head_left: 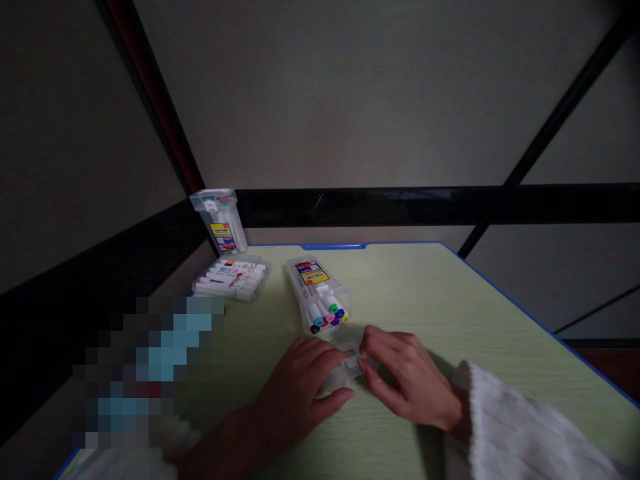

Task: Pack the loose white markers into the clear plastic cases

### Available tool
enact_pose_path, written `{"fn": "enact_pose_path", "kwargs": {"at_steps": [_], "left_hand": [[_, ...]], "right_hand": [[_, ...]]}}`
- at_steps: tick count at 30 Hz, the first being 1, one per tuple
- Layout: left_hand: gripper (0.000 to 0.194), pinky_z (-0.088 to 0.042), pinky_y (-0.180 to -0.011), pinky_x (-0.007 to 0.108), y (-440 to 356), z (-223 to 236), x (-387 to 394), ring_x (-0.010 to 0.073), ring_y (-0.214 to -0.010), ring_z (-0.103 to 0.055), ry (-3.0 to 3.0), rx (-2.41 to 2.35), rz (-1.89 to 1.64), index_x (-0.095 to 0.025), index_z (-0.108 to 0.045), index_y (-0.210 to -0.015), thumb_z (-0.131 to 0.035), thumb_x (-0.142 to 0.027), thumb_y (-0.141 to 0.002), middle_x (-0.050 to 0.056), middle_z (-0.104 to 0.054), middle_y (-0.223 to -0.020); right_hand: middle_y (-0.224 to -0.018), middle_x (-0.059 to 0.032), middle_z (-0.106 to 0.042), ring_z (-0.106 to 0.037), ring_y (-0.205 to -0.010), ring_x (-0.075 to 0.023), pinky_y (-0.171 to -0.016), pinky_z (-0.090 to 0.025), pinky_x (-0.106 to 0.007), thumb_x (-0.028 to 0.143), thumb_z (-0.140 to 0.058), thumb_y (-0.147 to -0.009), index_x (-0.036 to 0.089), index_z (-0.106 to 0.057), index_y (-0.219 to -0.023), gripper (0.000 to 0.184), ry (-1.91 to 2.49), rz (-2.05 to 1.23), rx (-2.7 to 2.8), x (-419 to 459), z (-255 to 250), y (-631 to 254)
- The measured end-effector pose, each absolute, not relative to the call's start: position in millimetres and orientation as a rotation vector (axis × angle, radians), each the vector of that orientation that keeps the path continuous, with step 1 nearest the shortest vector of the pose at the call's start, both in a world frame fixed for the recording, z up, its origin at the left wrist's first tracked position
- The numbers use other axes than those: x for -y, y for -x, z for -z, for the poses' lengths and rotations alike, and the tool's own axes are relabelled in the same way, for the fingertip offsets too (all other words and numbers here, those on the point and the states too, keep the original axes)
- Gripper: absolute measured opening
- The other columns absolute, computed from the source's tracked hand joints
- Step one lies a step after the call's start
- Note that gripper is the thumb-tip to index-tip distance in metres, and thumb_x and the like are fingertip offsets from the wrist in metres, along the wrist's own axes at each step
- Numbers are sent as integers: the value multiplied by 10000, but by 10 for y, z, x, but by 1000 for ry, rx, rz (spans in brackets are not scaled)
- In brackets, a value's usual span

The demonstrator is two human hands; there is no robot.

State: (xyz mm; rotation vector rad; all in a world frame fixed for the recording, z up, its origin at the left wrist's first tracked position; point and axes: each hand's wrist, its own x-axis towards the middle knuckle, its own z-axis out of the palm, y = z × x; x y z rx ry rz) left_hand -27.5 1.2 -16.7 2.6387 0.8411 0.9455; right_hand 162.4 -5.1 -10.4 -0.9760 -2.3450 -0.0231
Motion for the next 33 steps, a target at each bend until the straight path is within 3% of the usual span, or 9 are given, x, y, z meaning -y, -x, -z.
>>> {"fn": "enact_pose_path", "kwargs": {"at_steps": [21,33], "left_hand": [[266,-501,-795,235,308,200,26,159,-886,-600,-2631,-831,-1164,-164,-480,-1076,-491,-304,-851,74,-621,-952],[196,-525,-709,225,301,133,56,144,-758,-616,-2675,-779,-1349,-163,-522,-1011,-509,-253,-837,60,-631,-832]], "right_hand": [[-677,-35,-529,-506,-574,-143,-489,-413,-266,252,-400,-861,150,-510,-868,150,875,38,2219,69,107,-1651],[-709,-37,-559,-538,-596,-145,-504,-436,-271,253,-409,-861,158,-511,-934,157,863,55,2227,83,107,-1658]]}}
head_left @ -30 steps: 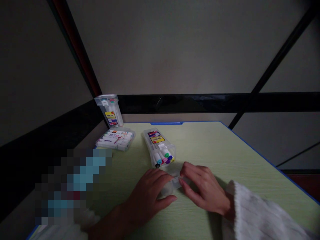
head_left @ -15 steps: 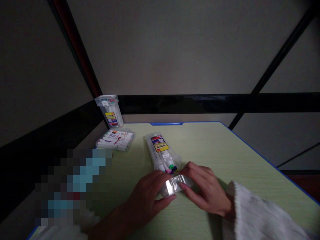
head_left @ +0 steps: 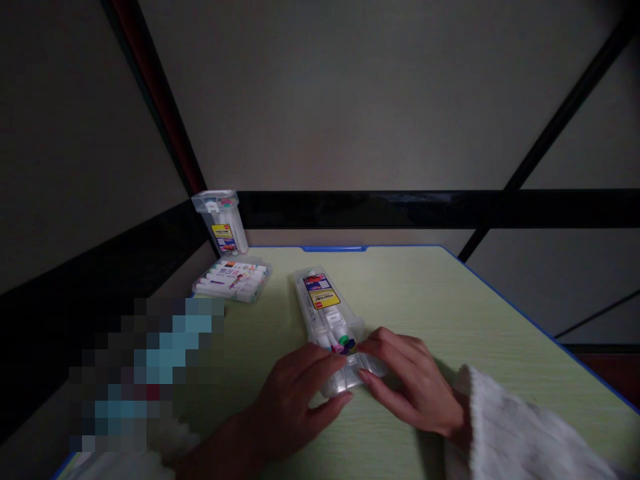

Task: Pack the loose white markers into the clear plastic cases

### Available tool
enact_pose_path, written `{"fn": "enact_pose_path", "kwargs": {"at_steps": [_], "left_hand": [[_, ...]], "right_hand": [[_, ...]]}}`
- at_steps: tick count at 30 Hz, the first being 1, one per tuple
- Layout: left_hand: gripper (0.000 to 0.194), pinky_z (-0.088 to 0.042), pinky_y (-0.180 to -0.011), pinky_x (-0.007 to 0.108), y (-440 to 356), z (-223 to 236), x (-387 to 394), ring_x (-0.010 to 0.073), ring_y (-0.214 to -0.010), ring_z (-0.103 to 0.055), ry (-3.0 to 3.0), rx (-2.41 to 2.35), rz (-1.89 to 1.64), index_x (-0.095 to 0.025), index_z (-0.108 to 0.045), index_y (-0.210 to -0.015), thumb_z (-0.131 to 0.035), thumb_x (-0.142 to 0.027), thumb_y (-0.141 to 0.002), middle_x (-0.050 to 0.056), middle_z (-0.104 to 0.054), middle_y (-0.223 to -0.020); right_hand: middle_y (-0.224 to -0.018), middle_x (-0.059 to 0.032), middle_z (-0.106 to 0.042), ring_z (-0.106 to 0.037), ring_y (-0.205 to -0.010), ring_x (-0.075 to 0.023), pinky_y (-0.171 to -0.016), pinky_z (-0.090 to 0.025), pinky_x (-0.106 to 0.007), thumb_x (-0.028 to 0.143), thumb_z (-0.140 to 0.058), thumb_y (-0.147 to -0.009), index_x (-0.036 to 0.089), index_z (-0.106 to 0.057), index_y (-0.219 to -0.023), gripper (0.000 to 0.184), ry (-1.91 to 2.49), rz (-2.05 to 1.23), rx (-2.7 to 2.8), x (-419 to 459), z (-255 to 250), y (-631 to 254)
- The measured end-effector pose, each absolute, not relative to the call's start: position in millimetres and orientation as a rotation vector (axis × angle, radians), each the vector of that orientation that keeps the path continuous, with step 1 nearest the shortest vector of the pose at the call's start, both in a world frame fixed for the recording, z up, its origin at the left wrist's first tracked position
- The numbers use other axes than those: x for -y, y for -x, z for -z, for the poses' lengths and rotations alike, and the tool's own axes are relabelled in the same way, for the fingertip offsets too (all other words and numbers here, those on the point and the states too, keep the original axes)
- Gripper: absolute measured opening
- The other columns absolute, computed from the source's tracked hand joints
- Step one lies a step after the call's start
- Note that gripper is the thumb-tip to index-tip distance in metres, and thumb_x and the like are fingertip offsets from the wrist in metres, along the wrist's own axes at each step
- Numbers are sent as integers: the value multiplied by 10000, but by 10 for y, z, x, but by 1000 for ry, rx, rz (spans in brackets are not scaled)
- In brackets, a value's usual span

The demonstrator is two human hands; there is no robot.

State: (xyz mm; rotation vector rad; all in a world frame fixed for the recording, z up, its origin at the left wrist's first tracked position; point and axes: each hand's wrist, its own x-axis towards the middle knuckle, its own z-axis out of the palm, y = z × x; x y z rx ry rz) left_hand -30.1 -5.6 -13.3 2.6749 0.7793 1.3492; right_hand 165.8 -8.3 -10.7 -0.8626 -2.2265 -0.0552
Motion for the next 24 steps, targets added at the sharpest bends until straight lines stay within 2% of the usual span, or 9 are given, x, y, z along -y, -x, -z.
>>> {"fn": "enact_pose_path", "kwargs": {"at_steps": [5,11,19,24], "left_hand": [[209,-507,-748,273,297,130,48,162,-786,-597,-2682,-789,-1384,-155,-543,-1013,-527,-224,-817,68,-632,-847],[228,-483,-677,286,285,123,38,163,-758,-539,-2622,-808,-1358,-154,-542,-1019,-537,-178,-791,61,-582,-834],[254,-439,-828,395,297,167,52,234,-998,-473,-2587,-942,-1342,-207,-535,-1006,-562,-173,-756,86,-493,-1074],[310,-445,-857,397,293,165,47,237,-1036,-471,-2536,-950,-1313,-201,-483,-1051,-554,-163,-752,99,-478,-1114]], "right_hand": [[-724,-44,-563,-543,-608,-152,-510,-452,-280,257,-417,-858,153,-508,-943,162,855,26,2234,70,104,-1657],[-809,-67,-569,-567,-676,-162,-557,-483,-288,263,-416,-859,143,-517,-960,187,876,-18,2226,70,108,-1659],[-899,-79,-525,-560,-788,-188,-616,-498,-311,300,-439,-845,163,-488,-1018,226,927,-39,2172,64,100,-1661],[-951,-90,-485,-531,-811,-199,-620,-496,-313,375,-446,-840,174,-427,-1105,334,989,-118,2137,56,103,-1672]]}}
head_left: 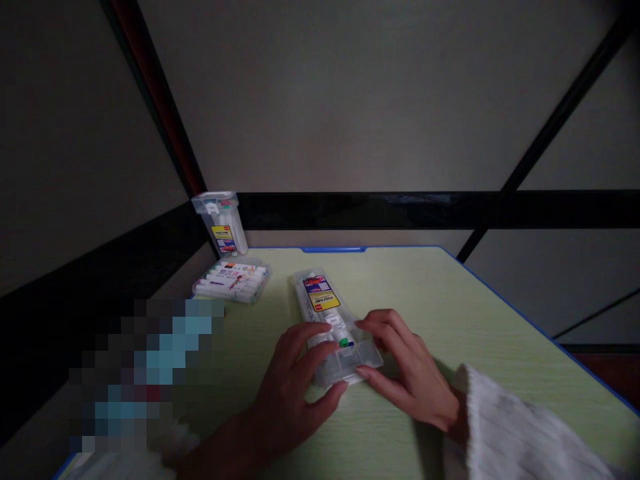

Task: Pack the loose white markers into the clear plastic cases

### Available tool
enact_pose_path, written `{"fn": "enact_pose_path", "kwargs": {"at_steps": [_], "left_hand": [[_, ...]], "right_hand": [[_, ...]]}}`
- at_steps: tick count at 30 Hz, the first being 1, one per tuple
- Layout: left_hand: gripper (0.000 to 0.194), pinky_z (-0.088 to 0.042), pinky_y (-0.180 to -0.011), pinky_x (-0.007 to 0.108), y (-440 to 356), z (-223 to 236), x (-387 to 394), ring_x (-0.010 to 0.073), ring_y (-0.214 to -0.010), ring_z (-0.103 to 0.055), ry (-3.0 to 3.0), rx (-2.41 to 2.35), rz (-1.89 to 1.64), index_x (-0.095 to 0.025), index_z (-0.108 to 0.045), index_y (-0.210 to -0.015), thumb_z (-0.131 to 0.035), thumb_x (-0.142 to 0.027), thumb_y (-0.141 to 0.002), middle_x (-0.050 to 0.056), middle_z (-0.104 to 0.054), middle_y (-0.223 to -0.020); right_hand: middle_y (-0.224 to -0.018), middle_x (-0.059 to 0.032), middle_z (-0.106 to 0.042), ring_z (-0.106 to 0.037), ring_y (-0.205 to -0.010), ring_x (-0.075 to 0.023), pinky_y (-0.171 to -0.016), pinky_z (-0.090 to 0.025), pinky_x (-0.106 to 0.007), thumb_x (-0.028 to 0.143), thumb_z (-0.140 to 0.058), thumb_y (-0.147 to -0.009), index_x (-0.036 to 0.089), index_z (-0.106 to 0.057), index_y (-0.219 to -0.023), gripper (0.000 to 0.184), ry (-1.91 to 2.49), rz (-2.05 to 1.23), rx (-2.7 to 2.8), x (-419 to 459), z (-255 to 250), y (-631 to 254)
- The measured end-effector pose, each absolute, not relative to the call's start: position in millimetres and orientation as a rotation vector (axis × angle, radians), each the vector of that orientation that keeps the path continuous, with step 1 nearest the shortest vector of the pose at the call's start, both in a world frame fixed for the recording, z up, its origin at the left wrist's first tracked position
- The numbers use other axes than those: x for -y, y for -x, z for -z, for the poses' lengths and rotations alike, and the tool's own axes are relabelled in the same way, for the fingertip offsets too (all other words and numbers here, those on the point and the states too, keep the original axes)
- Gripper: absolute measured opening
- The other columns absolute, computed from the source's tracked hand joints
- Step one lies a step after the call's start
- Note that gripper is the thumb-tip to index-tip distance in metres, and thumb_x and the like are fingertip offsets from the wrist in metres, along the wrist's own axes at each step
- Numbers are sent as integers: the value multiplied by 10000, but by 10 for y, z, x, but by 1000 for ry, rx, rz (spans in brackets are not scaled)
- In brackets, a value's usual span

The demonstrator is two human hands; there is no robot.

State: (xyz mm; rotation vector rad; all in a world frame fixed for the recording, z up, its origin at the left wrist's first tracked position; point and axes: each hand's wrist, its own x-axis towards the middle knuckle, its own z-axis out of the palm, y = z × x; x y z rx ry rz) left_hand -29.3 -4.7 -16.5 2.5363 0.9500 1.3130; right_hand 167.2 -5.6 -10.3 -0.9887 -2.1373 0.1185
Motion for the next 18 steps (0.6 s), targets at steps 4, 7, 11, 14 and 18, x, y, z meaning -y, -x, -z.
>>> {"fn": "enact_pose_path", "kwargs": {"at_steps": [4,7,11,14,18], "left_hand": [[384,-454,-851,388,283,151,38,231,-1018,-489,-2522,-966,-1277,-202,-438,-1107,-552,-148,-744,99,-502,-1091],[388,-453,-851,377,277,141,26,226,-1014,-489,-2509,-968,-1287,-194,-426,-1116,-547,-145,-751,100,-508,-1087],[364,-445,-852,372,280,135,11,221,-1001,-490,-2497,-1016,-1299,-190,-433,-1108,-538,-144,-762,94,-519,-1076],[347,-442,-845,377,285,134,7,222,-991,-493,-2489,-1061,-1289,-194,-442,-1100,-530,-148,-767,89,-529,-1065],[347,-433,-844,390,286,135,7,229,-989,-494,-2495,-1089,-1279,-199,-446,-1103,-526,-164,-767,86,-539,-1061]], "right_hand": [[-980,-98,-468,-524,-803,-202,-629,-493,-322,427,-420,-849,182,-404,-1126,370,1040,-140,2129,43,104,-1675],[-998,-103,-466,-524,-819,-209,-641,-491,-327,452,-393,-858,179,-401,-1130,385,1077,-170,2128,31,102,-1669],[-1005,-100,-473,-526,-830,-208,-657,-488,-332,438,-373,-874,184,-396,-1129,360,1115,-215,2126,21,110,-1663],[-987,-92,-491,-530,-837,-206,-667,-485,-334,413,-368,-884,187,-396,-1122,329,1116,-266,2129,16,121,-1662],[-972,-91,-511,-534,-842,-207,-671,-484,-331,398,-386,-881,185,-408,-1113,316,1101,-296,2122,10,130,-1661]]}}
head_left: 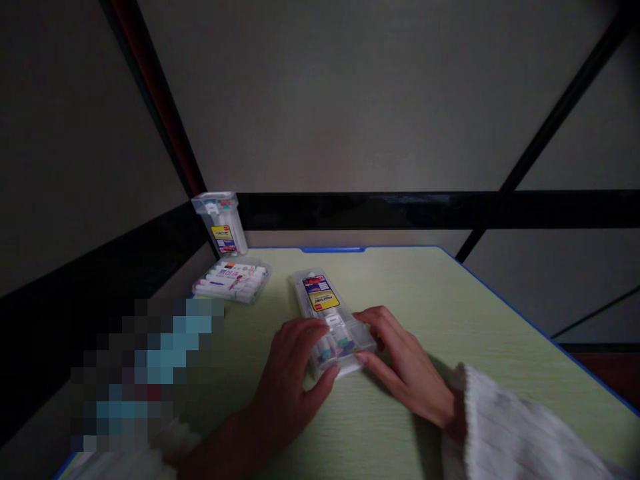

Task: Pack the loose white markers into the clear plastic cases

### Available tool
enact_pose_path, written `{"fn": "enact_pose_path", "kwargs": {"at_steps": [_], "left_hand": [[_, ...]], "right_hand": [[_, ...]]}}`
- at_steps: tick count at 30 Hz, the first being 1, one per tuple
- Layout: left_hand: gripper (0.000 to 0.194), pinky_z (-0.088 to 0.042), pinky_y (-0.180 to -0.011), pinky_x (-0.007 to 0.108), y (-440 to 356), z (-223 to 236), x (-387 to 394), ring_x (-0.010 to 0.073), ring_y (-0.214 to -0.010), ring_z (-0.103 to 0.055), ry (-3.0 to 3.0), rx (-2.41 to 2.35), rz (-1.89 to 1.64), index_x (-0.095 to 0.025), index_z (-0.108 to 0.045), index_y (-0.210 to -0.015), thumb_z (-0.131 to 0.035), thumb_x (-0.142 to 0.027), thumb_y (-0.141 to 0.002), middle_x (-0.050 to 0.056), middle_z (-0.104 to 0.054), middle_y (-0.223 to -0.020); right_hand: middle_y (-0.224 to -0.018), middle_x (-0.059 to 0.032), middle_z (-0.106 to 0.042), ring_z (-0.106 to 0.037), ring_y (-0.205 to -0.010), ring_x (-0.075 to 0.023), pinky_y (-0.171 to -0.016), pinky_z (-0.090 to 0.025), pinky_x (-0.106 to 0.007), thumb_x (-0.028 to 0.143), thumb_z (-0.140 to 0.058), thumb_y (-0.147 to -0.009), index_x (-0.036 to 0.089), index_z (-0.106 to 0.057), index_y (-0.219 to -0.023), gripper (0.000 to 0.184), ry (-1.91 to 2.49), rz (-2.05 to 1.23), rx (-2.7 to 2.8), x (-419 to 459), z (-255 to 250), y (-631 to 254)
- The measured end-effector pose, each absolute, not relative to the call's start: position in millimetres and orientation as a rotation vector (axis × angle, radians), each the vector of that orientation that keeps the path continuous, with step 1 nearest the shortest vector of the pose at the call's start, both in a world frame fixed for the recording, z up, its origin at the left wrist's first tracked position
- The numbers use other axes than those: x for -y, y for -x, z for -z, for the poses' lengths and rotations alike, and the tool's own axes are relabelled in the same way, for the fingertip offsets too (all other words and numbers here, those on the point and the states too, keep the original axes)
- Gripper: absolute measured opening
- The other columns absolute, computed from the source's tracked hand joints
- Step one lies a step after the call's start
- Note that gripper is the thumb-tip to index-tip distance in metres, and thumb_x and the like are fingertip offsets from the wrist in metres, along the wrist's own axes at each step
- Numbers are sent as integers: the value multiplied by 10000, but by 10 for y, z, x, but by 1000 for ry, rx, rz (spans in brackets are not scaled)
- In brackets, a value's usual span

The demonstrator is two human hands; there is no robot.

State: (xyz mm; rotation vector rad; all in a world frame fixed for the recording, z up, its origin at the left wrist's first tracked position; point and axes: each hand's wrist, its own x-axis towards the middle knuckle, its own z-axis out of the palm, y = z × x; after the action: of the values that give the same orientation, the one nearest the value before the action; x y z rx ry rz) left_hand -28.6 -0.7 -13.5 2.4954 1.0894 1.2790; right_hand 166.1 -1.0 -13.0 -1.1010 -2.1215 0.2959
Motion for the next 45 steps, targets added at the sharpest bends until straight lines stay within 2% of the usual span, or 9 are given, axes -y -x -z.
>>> {"fn": "enact_pose_path", "kwargs": {"at_steps": [11,27,45], "left_hand": [[329,-432,-848,384,292,140,3,221,-984,-480,-2504,-1056,-1289,-186,-453,-1098,-521,-158,-777,83,-532,-1049],[299,-423,-845,381,298,171,-10,218,-976,-463,-2467,-1053,-1305,-188,-452,-1099,-508,-177,-806,76,-519,-1034],[417,-403,-854,378,314,158,-19,229,-992,-446,-2531,-1042,-1252,-177,-407,-1204,-513,-165,-802,89,-519,-1066]], "right_hand": [[-888,-64,-514,-523,-701,-179,-609,-454,-324,433,-352,-886,189,-408,-1073,312,1121,-458,2101,-5,110,-1645],[-884,-57,-530,-532,-698,-177,-602,-441,-314,436,-344,-892,190,-433,-1046,303,1115,-454,2107,-4,99,-1648],[-880,-51,-528,-527,-687,-167,-607,-430,-303,385,-393,-885,197,-432,-1047,251,1113,-451,2101,-11,111,-1653]]}}
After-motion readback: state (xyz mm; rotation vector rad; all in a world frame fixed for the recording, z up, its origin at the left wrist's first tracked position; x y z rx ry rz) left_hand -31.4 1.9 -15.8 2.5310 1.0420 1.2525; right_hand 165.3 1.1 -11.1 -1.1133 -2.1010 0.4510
